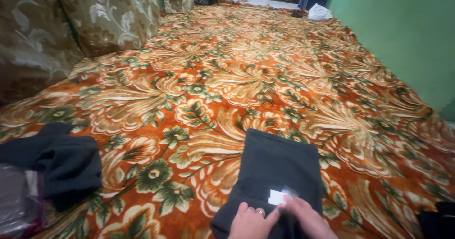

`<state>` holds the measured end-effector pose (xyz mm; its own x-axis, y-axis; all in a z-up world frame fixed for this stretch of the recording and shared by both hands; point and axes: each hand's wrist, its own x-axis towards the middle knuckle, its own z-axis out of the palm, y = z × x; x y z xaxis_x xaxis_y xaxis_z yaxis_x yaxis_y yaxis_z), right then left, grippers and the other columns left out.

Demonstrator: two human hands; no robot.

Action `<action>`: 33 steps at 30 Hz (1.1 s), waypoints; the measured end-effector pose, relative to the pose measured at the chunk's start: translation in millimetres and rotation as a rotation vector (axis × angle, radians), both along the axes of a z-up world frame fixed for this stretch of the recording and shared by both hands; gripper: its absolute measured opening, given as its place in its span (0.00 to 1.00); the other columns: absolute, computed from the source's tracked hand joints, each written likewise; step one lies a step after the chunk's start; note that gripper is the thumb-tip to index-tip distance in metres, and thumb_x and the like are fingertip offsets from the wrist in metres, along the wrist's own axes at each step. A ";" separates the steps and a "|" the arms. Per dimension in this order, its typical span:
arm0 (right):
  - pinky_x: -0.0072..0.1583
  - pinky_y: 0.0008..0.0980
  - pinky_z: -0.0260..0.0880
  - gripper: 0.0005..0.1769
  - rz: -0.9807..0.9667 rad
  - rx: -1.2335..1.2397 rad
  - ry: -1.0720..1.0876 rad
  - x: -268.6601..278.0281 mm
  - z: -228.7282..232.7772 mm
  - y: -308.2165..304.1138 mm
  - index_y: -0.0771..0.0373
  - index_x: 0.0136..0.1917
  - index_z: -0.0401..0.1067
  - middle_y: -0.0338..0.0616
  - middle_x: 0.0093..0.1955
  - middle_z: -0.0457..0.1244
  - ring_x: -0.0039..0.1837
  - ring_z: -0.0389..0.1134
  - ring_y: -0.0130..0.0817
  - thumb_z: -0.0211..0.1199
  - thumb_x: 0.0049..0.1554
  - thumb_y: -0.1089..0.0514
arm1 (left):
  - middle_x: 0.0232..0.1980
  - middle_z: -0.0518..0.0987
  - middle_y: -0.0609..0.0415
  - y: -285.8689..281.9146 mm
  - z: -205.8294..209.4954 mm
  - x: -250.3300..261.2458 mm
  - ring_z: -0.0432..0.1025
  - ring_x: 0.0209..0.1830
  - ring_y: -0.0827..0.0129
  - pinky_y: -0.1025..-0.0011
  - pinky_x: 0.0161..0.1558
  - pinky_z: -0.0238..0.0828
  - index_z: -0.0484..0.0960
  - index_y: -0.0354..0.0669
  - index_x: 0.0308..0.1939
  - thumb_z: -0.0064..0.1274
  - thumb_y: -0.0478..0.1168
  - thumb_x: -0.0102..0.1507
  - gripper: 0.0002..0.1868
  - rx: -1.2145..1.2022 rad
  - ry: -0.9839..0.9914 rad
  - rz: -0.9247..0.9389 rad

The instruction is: The person folds several garments on a bed, including a beige top, a dark green long-sleeved shirt, a black long-sleeved shirt, and dark pants. Each item is smoothed, folded into a compact rectangle, and placed in a growing stack on the right side of the bed.

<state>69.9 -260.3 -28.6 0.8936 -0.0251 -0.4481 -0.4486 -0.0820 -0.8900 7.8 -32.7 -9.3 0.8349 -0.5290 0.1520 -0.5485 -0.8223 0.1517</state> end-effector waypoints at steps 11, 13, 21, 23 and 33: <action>0.57 0.33 0.74 0.23 0.068 -0.359 -0.225 -6.9 -24.2 -55.9 0.66 0.57 0.73 0.50 0.51 0.72 0.53 0.73 0.36 0.69 0.47 0.64 | 0.46 0.82 0.47 -7.0 22.6 -9.5 0.74 0.49 0.55 0.55 0.55 0.59 0.63 0.39 0.75 0.45 0.38 0.67 0.31 0.134 0.084 0.140; 0.58 0.33 0.74 0.21 0.006 -0.508 -0.251 -14.1 -19.7 -48.1 0.63 0.56 0.73 0.47 0.49 0.73 0.53 0.75 0.35 0.67 0.48 0.63 | 0.48 0.81 0.47 -0.8 30.3 -14.1 0.74 0.51 0.55 0.55 0.56 0.59 0.62 0.40 0.76 0.48 0.39 0.64 0.35 0.179 0.130 0.120; 0.61 0.44 0.66 0.17 0.111 -1.123 -0.680 -63.2 47.3 8.5 0.56 0.52 0.72 0.45 0.55 0.66 0.61 0.66 0.46 0.63 0.47 0.62 | 0.59 0.74 0.42 -1.8 62.8 -15.1 0.65 0.63 0.49 0.52 0.60 0.55 0.68 0.44 0.67 0.61 0.48 0.48 0.42 0.050 0.168 0.054; 0.60 0.47 0.62 0.15 0.280 -1.218 -1.021 -70.8 60.4 20.3 0.54 0.50 0.73 0.43 0.57 0.66 0.61 0.64 0.45 0.59 0.47 0.63 | 0.57 0.78 0.40 4.1 60.7 -8.8 0.67 0.62 0.42 0.44 0.62 0.54 0.78 0.55 0.56 0.60 0.50 0.41 0.37 -0.127 -0.222 -0.091; 0.63 0.42 0.60 0.21 0.694 -1.206 -0.950 -71.6 67.2 -3.6 0.53 0.56 0.73 0.38 0.56 0.67 0.62 0.65 0.39 0.57 0.49 0.62 | 0.64 0.77 0.45 59.9 22.8 4.3 0.66 0.69 0.50 0.54 0.67 0.58 0.81 0.42 0.57 0.48 0.33 0.59 0.21 -0.306 0.047 -0.235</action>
<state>-1.7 -264.0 38.7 0.8055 0.5586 0.1978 0.5825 -0.8078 -0.0910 12.1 27.2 13.4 0.7063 -0.6426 0.2970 -0.7030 -0.5879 0.4001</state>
